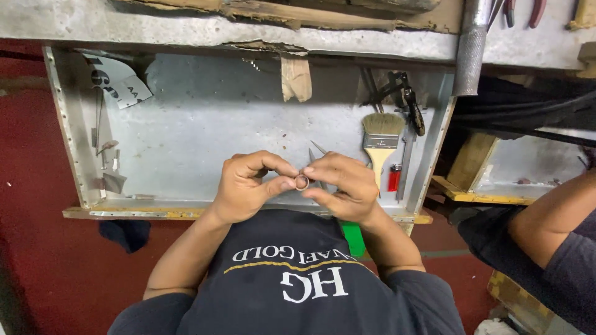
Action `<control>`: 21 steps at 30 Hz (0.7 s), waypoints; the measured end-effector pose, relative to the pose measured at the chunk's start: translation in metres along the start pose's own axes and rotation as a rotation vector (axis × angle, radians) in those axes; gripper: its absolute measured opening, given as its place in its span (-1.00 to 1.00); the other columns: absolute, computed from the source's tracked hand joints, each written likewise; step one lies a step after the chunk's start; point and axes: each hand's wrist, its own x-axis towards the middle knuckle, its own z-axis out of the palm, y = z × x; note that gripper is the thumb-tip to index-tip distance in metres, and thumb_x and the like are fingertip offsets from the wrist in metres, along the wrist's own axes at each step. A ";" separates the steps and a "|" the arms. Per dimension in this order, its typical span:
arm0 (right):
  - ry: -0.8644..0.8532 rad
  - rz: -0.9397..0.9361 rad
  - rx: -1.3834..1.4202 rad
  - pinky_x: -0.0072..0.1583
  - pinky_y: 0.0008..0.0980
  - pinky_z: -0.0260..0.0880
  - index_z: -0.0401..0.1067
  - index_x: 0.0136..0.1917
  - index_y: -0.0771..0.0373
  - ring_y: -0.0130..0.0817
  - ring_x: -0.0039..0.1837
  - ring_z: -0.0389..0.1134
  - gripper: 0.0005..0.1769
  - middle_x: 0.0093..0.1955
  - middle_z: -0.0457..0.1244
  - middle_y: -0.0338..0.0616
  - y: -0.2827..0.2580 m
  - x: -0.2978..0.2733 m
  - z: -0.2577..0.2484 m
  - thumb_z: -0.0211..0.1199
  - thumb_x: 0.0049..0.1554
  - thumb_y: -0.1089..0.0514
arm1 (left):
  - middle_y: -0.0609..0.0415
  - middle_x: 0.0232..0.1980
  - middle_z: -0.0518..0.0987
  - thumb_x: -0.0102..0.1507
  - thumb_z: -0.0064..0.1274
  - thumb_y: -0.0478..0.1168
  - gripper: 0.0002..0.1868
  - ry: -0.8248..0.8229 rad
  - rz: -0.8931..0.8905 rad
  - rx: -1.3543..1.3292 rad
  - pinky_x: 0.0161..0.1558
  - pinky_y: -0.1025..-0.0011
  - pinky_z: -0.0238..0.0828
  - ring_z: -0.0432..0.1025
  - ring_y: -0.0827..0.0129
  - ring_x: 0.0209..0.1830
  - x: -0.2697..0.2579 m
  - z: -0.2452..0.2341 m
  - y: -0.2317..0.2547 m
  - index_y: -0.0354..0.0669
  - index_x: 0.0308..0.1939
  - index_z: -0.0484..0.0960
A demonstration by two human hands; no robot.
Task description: Filing and smoothing the surface of a metal ring using a hand file at a jewelry workbench.
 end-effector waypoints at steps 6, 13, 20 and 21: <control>0.094 -0.053 0.067 -0.31 -0.24 0.44 0.57 -0.09 0.57 -0.15 -0.39 0.37 -0.78 -0.27 0.36 0.16 0.000 0.004 0.009 0.49 0.01 0.38 | -0.10 -0.32 0.72 0.20 0.29 -0.42 -0.83 -0.089 0.120 0.048 -0.20 0.34 0.61 0.62 0.30 -0.32 0.008 -0.011 0.004 -0.42 -0.14 0.74; 0.140 -0.026 0.069 -0.32 -0.29 0.42 0.56 -0.11 0.61 -0.19 -0.40 0.35 -0.84 -0.31 0.35 0.16 0.000 0.003 0.008 0.43 0.04 0.42 | -0.12 -0.28 0.68 0.18 0.33 -0.41 -0.71 -0.034 0.160 0.089 -0.16 0.31 0.61 0.59 0.27 -0.29 0.006 -0.014 -0.008 -0.49 -0.06 0.68; 0.165 -0.033 0.111 -0.32 -0.29 0.35 0.56 -0.12 0.61 -0.24 -0.40 0.28 -0.88 -0.34 0.33 0.16 -0.002 0.005 0.011 0.35 0.11 0.41 | -0.07 -0.30 0.67 0.22 0.28 -0.42 -0.82 -0.037 0.183 0.100 -0.16 0.36 0.58 0.60 0.29 -0.27 0.006 -0.012 -0.004 -0.42 -0.12 0.72; 0.168 -0.038 0.113 -0.33 -0.29 0.34 0.55 -0.13 0.61 -0.25 -0.40 0.28 -0.88 -0.34 0.33 0.16 -0.001 0.005 0.011 0.35 0.11 0.41 | -0.07 -0.30 0.68 0.21 0.28 -0.42 -0.83 -0.040 0.182 0.102 -0.16 0.35 0.58 0.60 0.29 -0.27 0.006 -0.012 -0.004 -0.41 -0.12 0.72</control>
